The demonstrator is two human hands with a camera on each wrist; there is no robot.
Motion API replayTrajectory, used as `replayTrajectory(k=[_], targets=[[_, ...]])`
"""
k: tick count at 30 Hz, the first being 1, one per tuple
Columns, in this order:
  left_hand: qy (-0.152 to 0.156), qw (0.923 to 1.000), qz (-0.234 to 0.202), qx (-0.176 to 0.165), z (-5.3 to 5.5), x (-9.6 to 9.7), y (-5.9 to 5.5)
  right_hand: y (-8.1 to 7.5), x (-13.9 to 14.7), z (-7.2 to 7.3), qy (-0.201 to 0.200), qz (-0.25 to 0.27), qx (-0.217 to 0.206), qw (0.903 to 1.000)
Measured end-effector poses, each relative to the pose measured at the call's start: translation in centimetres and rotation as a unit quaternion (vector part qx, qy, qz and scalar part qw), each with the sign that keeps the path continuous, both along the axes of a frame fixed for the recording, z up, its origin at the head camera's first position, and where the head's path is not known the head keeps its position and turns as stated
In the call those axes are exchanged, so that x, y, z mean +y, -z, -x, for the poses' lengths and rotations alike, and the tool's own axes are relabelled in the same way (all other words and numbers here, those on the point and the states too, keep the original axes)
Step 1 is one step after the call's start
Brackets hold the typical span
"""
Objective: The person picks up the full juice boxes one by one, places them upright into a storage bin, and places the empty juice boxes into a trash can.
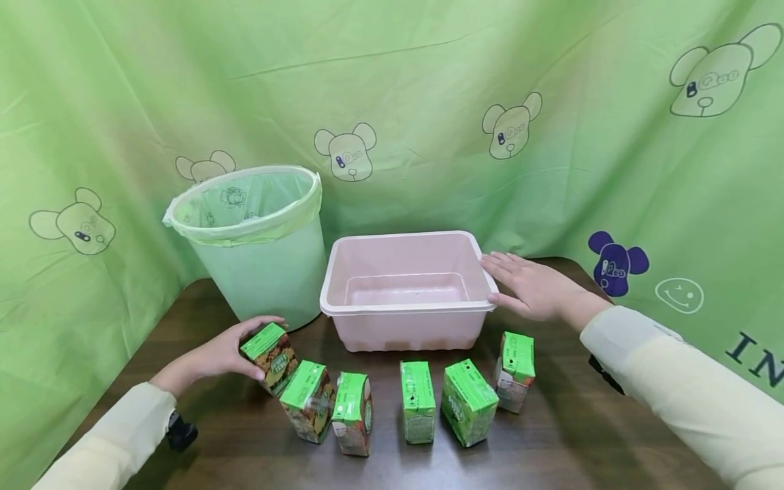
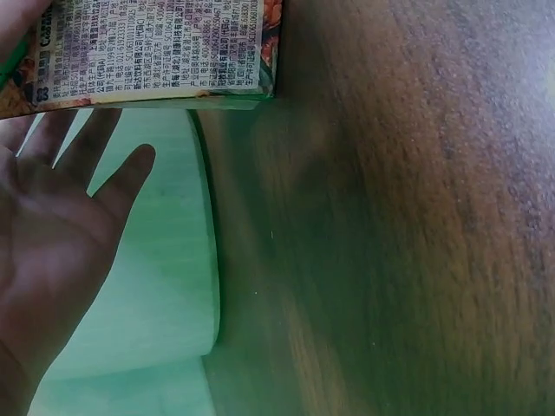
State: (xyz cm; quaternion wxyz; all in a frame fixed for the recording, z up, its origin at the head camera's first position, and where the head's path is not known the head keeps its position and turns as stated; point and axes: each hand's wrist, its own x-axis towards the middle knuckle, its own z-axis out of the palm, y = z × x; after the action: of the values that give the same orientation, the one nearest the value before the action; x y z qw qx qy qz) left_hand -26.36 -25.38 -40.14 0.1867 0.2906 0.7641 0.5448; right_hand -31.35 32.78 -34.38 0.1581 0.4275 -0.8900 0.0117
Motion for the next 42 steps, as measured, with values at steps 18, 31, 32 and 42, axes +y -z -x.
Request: replayTrajectory(k=[18,31,32,42], targets=[[-0.026,0.9979,0.016,0.057,-0.5,0.1,-0.8,-0.2,-0.3,-0.3,0.009,-0.005,-0.007,0.9999],[-0.037,0.9923,0.046,0.109,-0.7,0.7,-4.6,-0.5,-0.2,-0.4,0.018,-0.006,-0.012,0.9998],[-0.038,0.9919,0.046,0.113,-0.7,0.9,-5.0,-0.5,-0.2,-0.3,0.018,-0.006,-0.012,0.9997],[-0.031,0.9874,0.027,0.153,-0.9,2.4,-8.2,-0.3,-0.3,-0.5,0.032,-0.007,-0.025,0.9991]])
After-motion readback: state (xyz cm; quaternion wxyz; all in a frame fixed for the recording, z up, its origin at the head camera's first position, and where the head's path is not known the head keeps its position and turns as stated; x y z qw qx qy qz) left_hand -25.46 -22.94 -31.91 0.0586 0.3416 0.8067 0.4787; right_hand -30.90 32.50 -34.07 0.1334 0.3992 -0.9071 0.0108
